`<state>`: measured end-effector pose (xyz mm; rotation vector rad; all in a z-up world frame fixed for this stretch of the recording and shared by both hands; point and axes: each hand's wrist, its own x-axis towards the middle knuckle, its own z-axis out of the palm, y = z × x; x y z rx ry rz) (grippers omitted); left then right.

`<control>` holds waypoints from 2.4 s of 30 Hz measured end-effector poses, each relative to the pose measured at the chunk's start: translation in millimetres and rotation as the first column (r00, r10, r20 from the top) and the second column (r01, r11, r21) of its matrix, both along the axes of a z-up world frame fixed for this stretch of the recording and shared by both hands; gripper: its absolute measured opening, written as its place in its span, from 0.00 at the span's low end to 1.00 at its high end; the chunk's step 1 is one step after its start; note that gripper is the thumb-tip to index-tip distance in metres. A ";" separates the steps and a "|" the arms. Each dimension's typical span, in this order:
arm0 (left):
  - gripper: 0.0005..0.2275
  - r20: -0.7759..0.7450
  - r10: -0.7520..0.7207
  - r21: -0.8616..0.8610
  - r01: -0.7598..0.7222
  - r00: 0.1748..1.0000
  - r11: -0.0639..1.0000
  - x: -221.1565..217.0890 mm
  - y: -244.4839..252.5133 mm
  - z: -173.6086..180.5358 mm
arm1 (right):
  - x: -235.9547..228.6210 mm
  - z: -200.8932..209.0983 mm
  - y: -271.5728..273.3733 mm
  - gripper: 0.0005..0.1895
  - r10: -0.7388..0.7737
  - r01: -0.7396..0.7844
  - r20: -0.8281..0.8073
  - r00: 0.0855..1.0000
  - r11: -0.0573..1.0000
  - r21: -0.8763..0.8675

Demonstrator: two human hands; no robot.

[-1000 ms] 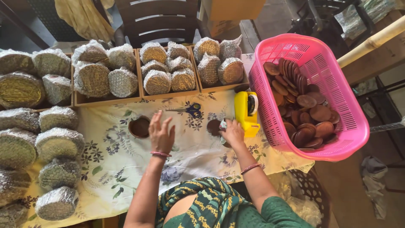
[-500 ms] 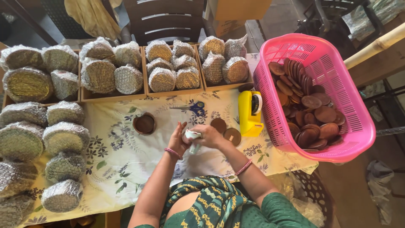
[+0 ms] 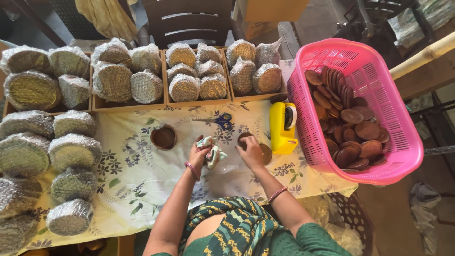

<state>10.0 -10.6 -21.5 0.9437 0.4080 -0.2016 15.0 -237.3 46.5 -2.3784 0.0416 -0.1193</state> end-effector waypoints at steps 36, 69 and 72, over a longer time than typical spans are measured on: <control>0.16 -0.023 -0.062 0.130 0.064 0.998 0.989 -2.0 1.3 -58.9 | -75.1 -8.1 -165.2 0.10 -0.404 0.390 -0.026 0.915 0.896 -0.211; 0.11 -0.114 -0.087 -0.045 0.083 0.990 0.996 3.5 -10.3 -63.4 | -80.5 -12.1 -65.9 0.22 0.042 0.052 0.356 0.933 0.967 -0.249; 0.11 -0.235 -0.101 -0.079 0.085 0.967 0.993 5.7 -14.6 -42.6 | -65.6 41.5 12.3 0.23 0.387 -0.336 0.357 0.850 0.921 -0.199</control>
